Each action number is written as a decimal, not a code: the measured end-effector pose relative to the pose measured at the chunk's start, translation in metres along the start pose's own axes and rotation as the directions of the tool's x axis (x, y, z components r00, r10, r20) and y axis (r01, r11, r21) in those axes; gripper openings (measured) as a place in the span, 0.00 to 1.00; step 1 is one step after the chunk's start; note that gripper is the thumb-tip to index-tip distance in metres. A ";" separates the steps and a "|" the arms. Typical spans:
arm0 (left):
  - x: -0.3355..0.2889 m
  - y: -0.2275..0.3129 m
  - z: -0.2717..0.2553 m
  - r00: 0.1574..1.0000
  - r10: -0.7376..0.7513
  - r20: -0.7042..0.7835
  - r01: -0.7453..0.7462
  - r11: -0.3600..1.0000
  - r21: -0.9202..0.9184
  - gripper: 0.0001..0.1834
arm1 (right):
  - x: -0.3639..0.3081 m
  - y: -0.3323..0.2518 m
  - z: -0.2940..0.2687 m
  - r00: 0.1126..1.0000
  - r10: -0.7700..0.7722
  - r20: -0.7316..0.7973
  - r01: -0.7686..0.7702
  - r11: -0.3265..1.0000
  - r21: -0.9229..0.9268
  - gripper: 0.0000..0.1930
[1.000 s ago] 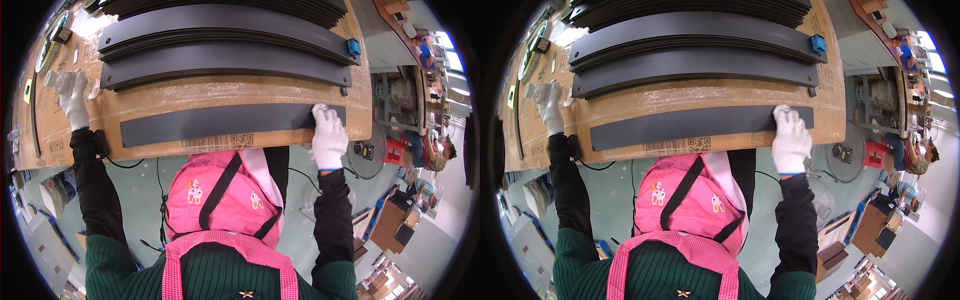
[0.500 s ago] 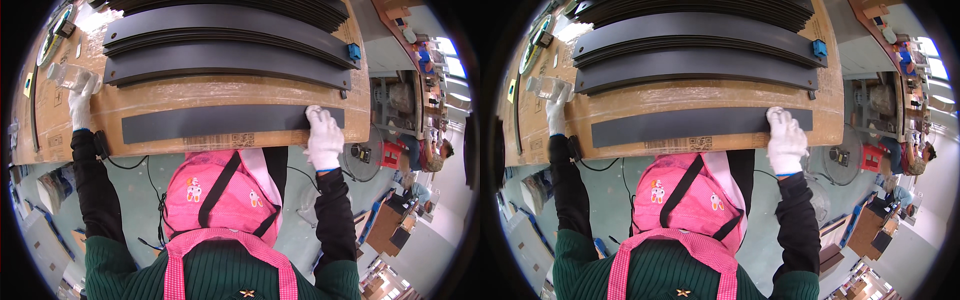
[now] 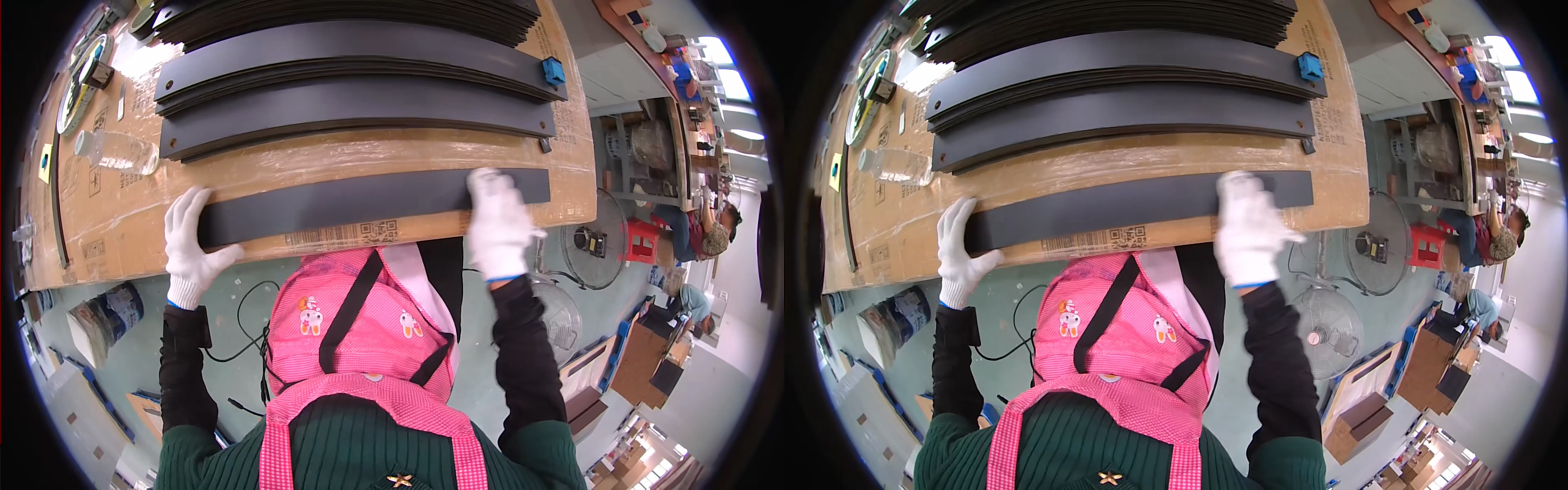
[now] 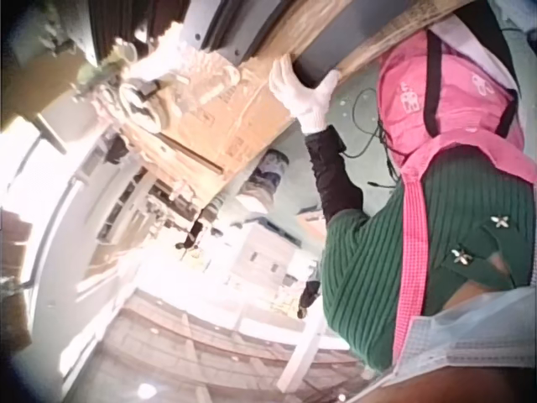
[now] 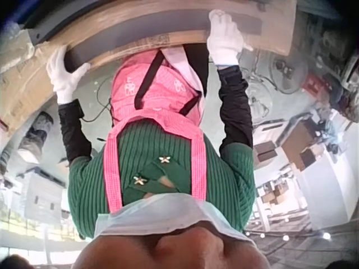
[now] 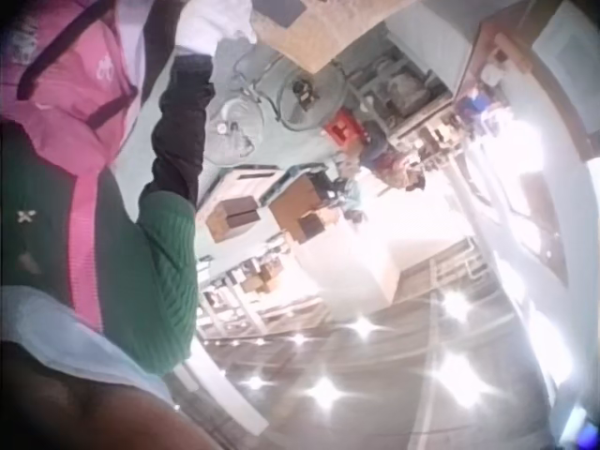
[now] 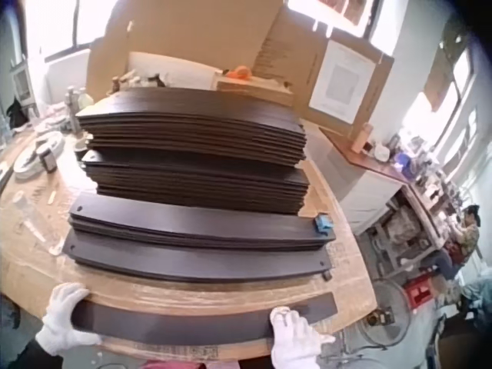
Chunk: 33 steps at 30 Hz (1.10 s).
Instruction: Cleaning long rectangular metal or plastic components using a rag and a cleaning solution from a bottle.
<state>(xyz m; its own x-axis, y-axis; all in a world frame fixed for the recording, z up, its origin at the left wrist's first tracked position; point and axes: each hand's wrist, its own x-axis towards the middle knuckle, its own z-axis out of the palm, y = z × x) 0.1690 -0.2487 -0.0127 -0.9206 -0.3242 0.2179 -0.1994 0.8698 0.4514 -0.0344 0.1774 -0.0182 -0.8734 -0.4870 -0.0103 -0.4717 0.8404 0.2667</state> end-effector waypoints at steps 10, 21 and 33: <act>0.037 0.023 0.009 0.930 0.238 0.280 -0.279 0.953 0.115 0.39 | -0.017 -0.037 -0.006 0.976 -0.109 -0.188 0.180 0.890 0.418 0.21; 0.053 0.179 0.066 0.905 0.345 0.247 -0.346 0.937 -0.042 0.37 | -0.051 0.191 0.018 0.637 0.757 0.148 -0.201 -0.022 0.979 0.15; 0.065 0.216 0.131 0.913 0.311 0.263 -0.305 0.950 -0.064 0.40 | -0.008 0.090 0.036 0.935 0.350 -0.052 -0.337 0.926 0.171 0.20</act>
<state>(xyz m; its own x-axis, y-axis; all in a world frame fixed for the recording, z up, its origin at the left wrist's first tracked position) 0.0219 -0.0331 -0.0146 -0.9911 0.0727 0.1119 0.1133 0.9014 0.4178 -0.0740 0.2656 -0.0289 -0.9758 -0.1734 0.1336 -0.1629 0.9829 0.0856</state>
